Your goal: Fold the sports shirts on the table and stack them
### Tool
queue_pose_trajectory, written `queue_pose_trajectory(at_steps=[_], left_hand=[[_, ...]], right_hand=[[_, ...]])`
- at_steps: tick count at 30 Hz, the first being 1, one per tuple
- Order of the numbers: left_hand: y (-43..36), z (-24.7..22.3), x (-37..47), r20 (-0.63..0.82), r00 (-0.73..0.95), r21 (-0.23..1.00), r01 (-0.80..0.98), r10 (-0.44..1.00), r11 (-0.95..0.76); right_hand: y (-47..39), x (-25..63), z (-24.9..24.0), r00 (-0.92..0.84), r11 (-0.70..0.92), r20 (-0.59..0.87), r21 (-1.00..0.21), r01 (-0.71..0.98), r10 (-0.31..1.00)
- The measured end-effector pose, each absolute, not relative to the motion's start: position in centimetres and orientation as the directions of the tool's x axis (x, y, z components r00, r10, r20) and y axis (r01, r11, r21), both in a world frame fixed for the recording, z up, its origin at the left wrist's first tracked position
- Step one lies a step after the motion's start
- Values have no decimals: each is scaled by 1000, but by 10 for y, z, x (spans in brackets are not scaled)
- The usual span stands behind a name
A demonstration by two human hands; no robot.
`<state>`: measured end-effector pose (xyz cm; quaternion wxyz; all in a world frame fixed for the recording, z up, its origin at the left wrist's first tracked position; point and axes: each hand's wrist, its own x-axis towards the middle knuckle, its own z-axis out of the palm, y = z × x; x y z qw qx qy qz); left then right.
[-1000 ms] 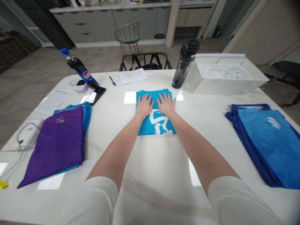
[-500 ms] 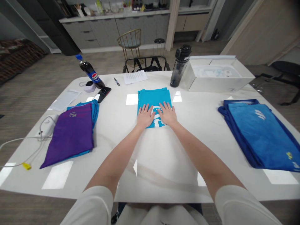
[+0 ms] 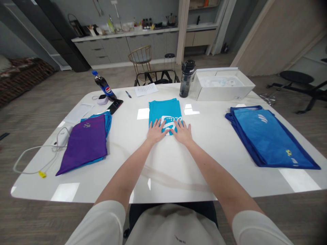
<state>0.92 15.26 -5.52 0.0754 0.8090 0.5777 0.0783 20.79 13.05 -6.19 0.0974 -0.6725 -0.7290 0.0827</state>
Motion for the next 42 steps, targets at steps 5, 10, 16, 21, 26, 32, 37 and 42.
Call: queue_pose_trajectory(at_steps=[5,10,16,21,26,32,37,42], left_hand=[[136,-55,-2,-20,313,229,926,950,-300],[106,-50,-20,-27,215,277,940,976,-200],[79,-36,-40,76,135,159,976,988,-146],[81,-17,-46,14,219,112,969,976,-219],[67,-5,-54,-160,316,191,939,935,-285],[25,12,-71,-486,473,370,873,735,-318],[59,21,-67,-377,438,604,785,816,-142],[139,-5,-38,-77,-49,552,829,996,84]], right_hand=[[128,231,-67,-154,141,-7,-358,923,988],[114,259,-69,26,91,184,-599,796,983],[95,254,-52,212,-190,-16,-512,837,977],[92,245,-30,187,-255,-208,-383,888,960],[65,257,-12,88,-208,-347,-327,922,934],[15,278,12,-291,-26,-680,-415,909,673],[48,299,11,-152,-116,-581,-397,910,800],[123,295,-16,120,-220,-252,-422,879,960]])
